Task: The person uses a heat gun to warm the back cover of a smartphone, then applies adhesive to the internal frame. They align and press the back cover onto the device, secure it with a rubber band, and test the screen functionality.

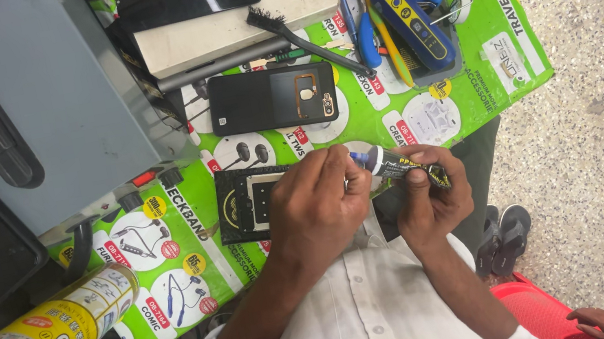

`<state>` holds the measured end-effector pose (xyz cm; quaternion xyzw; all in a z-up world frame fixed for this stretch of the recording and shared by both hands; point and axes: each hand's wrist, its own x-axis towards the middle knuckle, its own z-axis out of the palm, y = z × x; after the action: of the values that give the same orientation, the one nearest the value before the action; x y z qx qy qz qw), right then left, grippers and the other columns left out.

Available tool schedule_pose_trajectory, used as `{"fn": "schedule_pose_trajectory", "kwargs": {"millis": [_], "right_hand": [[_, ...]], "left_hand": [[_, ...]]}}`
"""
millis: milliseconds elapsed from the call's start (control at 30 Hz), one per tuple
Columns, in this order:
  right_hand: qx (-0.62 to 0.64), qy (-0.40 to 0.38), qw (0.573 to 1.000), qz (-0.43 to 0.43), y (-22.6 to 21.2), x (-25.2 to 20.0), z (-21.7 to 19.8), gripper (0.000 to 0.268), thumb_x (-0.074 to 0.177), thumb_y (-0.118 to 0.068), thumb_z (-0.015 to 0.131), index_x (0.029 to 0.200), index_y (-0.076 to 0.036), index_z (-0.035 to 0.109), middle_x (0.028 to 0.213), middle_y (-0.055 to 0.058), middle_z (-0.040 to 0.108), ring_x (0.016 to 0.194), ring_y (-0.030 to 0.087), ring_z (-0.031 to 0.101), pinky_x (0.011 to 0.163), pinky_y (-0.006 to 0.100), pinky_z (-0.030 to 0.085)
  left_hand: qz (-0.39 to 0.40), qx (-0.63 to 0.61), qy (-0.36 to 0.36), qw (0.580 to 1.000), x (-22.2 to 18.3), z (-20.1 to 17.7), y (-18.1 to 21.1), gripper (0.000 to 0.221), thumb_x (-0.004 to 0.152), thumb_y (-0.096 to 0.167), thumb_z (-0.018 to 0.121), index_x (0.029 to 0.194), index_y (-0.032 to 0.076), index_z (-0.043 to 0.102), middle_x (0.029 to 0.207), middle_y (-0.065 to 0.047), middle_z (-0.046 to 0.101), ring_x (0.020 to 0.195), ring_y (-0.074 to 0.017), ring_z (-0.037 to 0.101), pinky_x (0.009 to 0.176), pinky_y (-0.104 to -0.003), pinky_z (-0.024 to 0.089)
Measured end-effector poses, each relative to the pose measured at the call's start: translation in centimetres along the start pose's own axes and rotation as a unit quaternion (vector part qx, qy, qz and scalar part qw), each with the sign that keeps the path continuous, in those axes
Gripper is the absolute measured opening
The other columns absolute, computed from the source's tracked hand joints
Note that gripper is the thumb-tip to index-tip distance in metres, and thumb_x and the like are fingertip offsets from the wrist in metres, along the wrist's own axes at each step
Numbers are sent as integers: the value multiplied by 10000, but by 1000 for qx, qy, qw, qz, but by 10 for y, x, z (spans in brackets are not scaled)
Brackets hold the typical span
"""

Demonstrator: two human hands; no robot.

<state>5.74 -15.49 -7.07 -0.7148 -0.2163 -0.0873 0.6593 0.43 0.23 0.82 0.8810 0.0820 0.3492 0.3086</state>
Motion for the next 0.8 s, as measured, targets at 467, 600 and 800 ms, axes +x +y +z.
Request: {"fn": "schedule_pose_trajectory", "kwargs": {"millis": [467, 600, 800], "right_hand": [[381, 15, 886, 266, -10, 15, 14, 247, 1098, -196, 591, 1236, 5, 553, 1074, 93, 673, 854, 140, 631, 737, 273, 512], [416, 2, 863, 286, -11, 16, 14, 244, 1123, -204, 586, 1248, 5, 559, 1000, 90, 662, 805, 134, 608, 701, 256, 487], [422, 0, 856, 298, -4, 17, 10, 247, 1125, -223, 581, 1241, -6, 552, 947, 88, 650, 784, 152, 608, 673, 244, 476]], "left_hand": [[-73, -150, 34, 985, 7, -6, 8, 162, 927, -28, 737, 1059, 8, 648, 945, -68, 701, 768, -154, 749, 668, -278, 615], [-73, -149, 50, 985, 10, -9, 9, 150, 921, -43, 728, 1046, 5, 662, 942, -69, 711, 761, -142, 747, 662, -267, 609], [-79, -212, 57, 972, 10, -15, 3, 154, 857, -42, 694, 997, 2, 649, 851, -60, 660, 663, -134, 683, 604, -259, 553]]}}
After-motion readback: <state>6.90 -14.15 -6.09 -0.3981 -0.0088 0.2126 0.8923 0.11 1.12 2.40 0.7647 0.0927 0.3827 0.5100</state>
